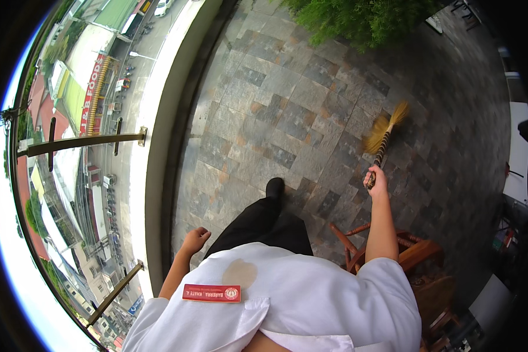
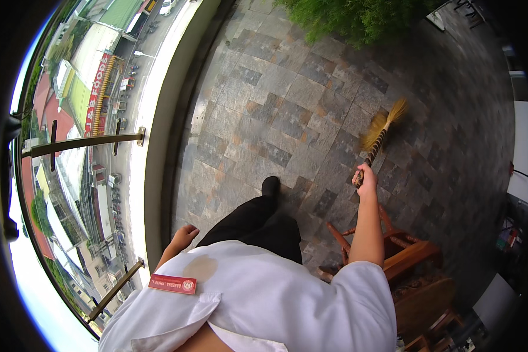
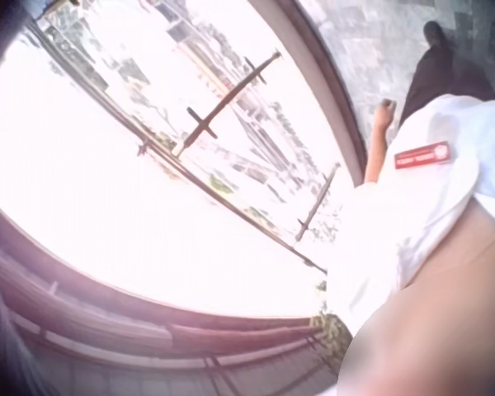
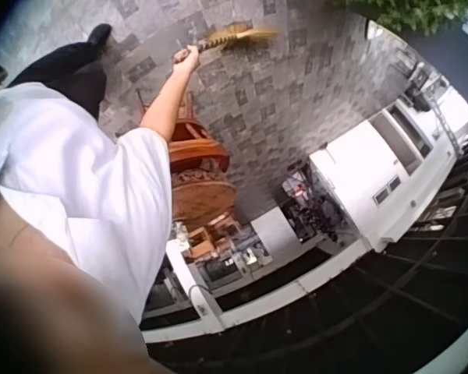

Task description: The person sweeps a tiled floor with a broom, moving a wooden chair to access the area underneath. They then gather the swept debris into a dustpan using the broom.

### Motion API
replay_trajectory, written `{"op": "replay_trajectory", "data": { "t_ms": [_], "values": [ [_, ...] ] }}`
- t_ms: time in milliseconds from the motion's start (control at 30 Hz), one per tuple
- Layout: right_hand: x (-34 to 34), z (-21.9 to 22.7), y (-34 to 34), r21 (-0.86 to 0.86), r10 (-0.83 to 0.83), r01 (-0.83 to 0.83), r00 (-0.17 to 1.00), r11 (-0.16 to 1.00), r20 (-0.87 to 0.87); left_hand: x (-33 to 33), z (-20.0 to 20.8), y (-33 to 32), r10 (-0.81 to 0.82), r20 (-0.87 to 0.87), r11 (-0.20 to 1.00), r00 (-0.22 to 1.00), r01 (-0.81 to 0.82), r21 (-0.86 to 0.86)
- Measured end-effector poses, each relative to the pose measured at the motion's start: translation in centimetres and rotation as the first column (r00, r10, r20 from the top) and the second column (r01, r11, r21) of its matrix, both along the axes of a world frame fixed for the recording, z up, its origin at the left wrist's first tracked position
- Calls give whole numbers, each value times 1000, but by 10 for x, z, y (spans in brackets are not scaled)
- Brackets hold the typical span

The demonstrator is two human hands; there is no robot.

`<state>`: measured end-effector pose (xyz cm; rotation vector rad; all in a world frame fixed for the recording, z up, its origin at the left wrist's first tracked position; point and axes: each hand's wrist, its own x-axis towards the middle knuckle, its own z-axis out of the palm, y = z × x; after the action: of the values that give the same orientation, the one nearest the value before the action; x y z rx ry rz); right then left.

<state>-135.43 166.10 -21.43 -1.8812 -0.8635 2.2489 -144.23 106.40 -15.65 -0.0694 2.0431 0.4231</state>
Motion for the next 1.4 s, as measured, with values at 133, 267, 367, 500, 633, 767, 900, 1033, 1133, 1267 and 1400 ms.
{"op": "replay_trajectory", "data": {
  "t_ms": [133,267,367,500,633,767,900,1033,1133,1267,1400],
  "values": [
    [38,89,-84,-106,56,-71,990,992,-132,-12,-4,9,-32,76,999,997,34,-24],
    [27,177,-101,-287,173,-226,965,931,-198,-27,-8,31,-40,77,999,996,42,-19],
    [-18,179,-103,-429,247,-364,920,827,-304,-42,-14,50,-16,57,1000,998,15,21],
    [-111,119,-96,-550,318,-531,840,645,-439,-61,-21,77,87,-12,993,996,-86,75],
    [-245,31,-81,-731,286,-534,845,424,-451,-75,-6,98,235,11,972,972,-235,29],
    [-342,-21,-24,-780,242,-404,914,477,-325,-86,23,130,257,-5,962,966,-257,-91],
    [-341,2,39,-762,100,-194,981,617,-169,-116,33,174,230,19,969,973,-227,-102],
    [-318,75,42,-533,323,-424,905,732,-276,-160,29,217,169,-24,984,985,-170,-44],
    [-312,113,54,-681,201,-420,903,600,-380,-189,27,247,149,-68,989,987,-148,12],
    [-355,92,75,-732,37,-453,861,509,-507,-221,40,276,57,-26,998,998,-57,12],
    [-421,16,106,-822,-74,-325,912,468,-403,-253,49,291,-53,-36,999,998,53,-7]
  ]
}}
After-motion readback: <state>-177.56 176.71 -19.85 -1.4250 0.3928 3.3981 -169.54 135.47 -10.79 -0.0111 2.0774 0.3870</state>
